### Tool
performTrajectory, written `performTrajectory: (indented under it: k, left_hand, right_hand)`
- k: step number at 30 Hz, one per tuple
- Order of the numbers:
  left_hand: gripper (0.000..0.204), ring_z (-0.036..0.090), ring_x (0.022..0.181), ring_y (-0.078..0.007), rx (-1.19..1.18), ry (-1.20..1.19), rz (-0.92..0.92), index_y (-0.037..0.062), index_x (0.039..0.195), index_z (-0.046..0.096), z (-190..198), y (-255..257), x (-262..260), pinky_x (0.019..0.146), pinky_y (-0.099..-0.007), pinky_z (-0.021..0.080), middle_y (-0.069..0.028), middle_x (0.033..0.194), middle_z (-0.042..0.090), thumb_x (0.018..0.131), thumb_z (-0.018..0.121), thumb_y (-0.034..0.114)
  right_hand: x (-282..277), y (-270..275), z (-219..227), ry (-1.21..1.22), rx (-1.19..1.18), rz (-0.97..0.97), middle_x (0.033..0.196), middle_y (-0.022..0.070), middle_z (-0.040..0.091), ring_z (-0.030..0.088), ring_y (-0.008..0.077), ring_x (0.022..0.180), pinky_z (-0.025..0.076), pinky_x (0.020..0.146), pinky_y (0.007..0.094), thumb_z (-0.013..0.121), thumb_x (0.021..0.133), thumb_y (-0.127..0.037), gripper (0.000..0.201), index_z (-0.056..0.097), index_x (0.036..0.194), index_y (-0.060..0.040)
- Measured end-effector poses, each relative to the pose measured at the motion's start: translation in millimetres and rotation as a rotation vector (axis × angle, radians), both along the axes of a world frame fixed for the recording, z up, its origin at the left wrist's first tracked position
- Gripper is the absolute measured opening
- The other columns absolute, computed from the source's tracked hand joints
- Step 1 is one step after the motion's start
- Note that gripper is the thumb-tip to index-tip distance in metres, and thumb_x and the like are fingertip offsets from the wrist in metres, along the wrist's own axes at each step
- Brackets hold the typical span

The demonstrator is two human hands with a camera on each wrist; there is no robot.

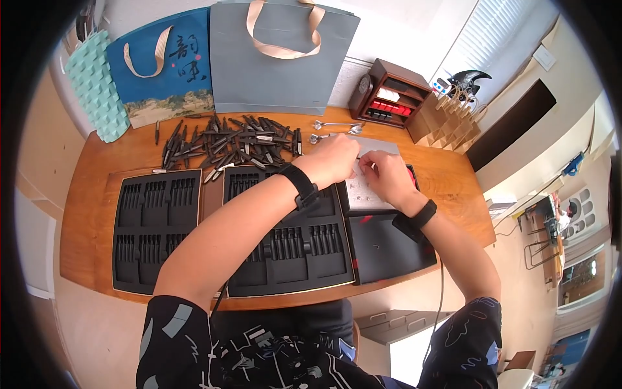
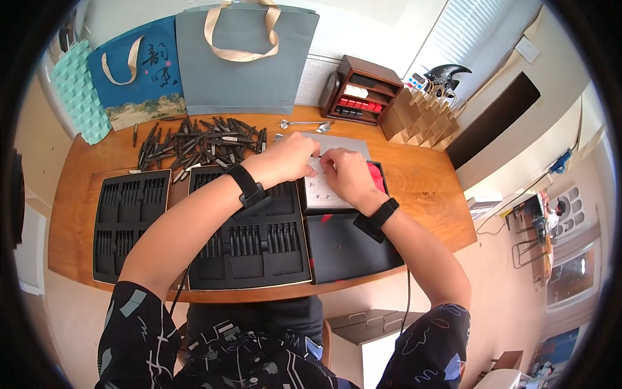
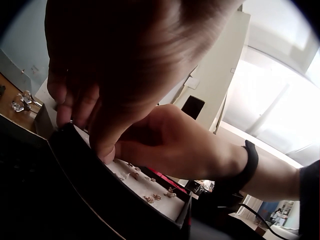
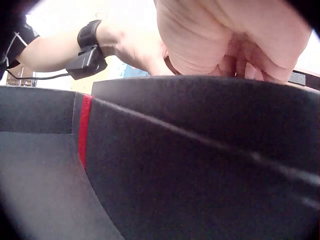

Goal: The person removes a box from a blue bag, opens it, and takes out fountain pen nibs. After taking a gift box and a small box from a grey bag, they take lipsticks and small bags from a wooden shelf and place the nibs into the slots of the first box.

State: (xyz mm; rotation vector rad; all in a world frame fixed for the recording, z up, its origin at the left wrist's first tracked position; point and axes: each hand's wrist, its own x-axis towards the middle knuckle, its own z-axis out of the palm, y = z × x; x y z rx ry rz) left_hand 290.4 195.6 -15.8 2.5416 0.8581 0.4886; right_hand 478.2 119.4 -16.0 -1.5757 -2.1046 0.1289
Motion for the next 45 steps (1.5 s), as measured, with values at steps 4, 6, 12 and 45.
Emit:
performTrajectory:
  k: [4,6,12,45]
  left_hand:
    - [0.041,0.073,0.106,-0.0421,0.013,0.037,0.0,-0.0021,0.115,0.075,3.9,5.1,1.3,0.094,-0.0471,0.058,-0.028,0.108,0.075,0.082,0.086,0.019]
    - [0.039,0.073,0.105,-0.0421,-0.016,0.051,0.035,-0.0026,0.114,0.075,7.3,4.6,2.9,0.094,-0.0474,0.058,-0.0282,0.107,0.075,0.083,0.084,0.019]
    - [0.03,0.074,0.102,-0.0423,-0.056,0.023,0.095,-0.0045,0.109,0.077,17.0,-5.0,1.1,0.092,-0.0471,0.059,-0.029,0.102,0.075,0.086,0.078,0.014]
    - [0.028,0.07,0.076,-0.0156,-0.565,-0.032,-0.012,-0.0061,0.105,0.077,17.4,29.2,-1.5,0.07,-0.0291,0.057,-0.0098,0.087,0.076,0.086,0.087,0.012]
  right_hand:
    - [1.1,-2.4,1.6,-0.003,0.02,-0.001,0.095,0.0201,0.073,0.07,0.0407,0.086,0.056,0.079,0.0476,0.07,0.088,-0.001,0.009,0.072,0.097,-0.0014]
    - [1.0,-3.2,2.7,-0.012,0.043,0.001,0.095,0.0203,0.073,0.07,0.0406,0.086,0.056,0.078,0.0479,0.07,0.088,-0.001,0.009,0.072,0.097,-0.0014]
    - [3.0,-5.0,6.0,0.04,0.014,0.014,0.094,0.0192,0.074,0.072,0.0352,0.083,0.056,0.077,0.0439,0.07,0.088,-0.001,0.011,0.073,0.1,-0.0018]
    - [41.3,-99.2,49.6,-0.008,-0.193,-0.144,0.087,0.0165,0.075,0.072,0.0313,0.075,0.057,0.07,0.0392,0.08,0.084,-0.007,0.016,0.076,0.098,-0.0009]
